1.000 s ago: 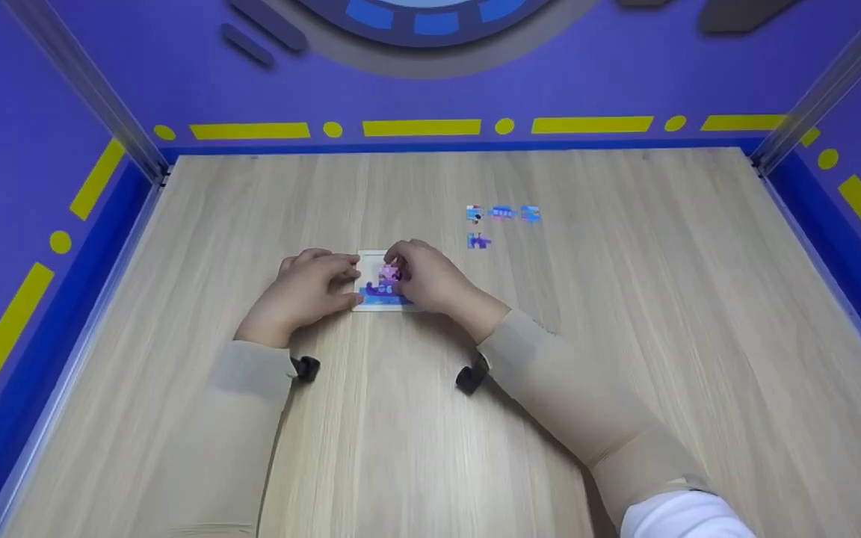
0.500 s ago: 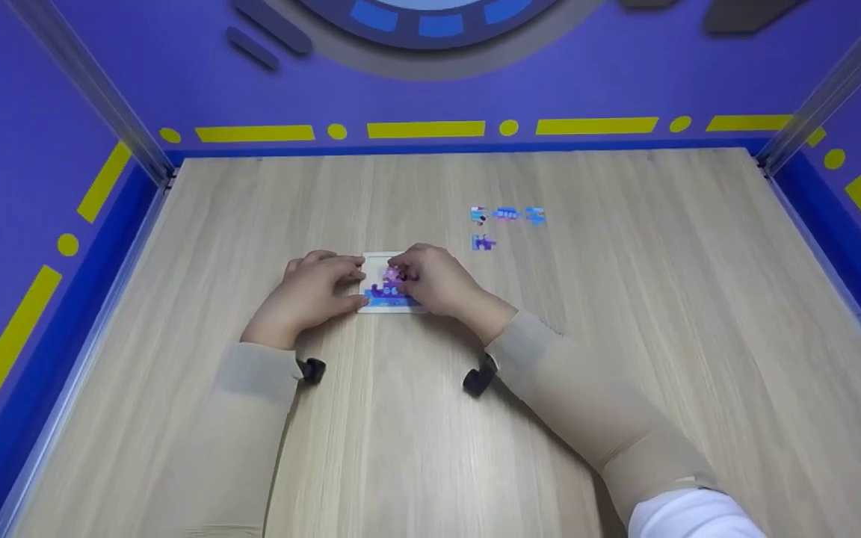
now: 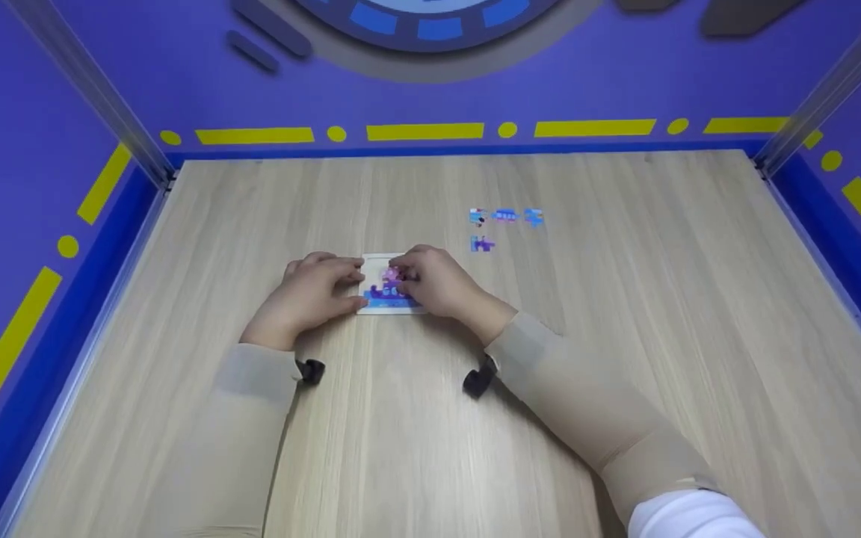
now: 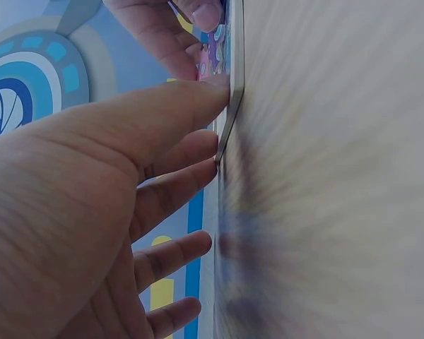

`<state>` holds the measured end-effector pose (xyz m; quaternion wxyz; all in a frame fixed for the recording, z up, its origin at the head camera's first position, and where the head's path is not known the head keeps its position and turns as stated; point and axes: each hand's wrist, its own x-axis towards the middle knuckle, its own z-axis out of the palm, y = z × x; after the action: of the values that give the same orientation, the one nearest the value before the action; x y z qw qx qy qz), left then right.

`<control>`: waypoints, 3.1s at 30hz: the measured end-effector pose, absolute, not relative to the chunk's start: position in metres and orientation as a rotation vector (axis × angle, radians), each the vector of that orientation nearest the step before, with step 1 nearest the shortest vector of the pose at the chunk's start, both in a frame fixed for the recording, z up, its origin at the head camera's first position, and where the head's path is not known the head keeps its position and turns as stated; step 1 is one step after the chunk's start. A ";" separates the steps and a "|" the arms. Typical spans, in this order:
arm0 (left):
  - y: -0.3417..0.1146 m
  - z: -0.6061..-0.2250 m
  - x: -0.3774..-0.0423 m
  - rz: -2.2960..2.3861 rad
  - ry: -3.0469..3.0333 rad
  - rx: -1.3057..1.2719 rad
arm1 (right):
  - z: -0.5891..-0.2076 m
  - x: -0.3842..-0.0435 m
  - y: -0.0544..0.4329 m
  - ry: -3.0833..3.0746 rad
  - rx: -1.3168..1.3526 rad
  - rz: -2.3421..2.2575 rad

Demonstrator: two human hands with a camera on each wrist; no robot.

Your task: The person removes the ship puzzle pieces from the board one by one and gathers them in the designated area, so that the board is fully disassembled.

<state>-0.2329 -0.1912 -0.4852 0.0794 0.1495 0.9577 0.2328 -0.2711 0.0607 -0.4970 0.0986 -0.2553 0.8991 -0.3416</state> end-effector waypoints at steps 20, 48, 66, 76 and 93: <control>-0.191 -0.484 -0.233 0.699 2.855 0.447 | -0.496 -0.274 0.070 2.384 -0.471 -1.520; -0.189 -0.484 -0.234 0.690 2.853 0.421 | -0.478 -0.274 0.078 1.770 -0.108 -2.017; -0.192 -0.485 -0.232 0.749 2.846 0.437 | -0.466 -0.287 0.152 1.796 -0.093 -2.045; -0.193 -0.486 -0.233 0.746 2.848 0.450 | -0.450 -0.299 0.192 1.854 -0.109 -2.061; -0.191 -0.485 -0.233 0.720 2.848 0.424 | -0.464 -0.319 0.237 2.112 -0.008 -1.889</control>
<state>-0.2326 -0.1907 -0.4846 0.0865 0.1422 0.9559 0.2418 -0.3186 0.2375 -0.4639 0.1535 -0.0028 0.7364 -0.6588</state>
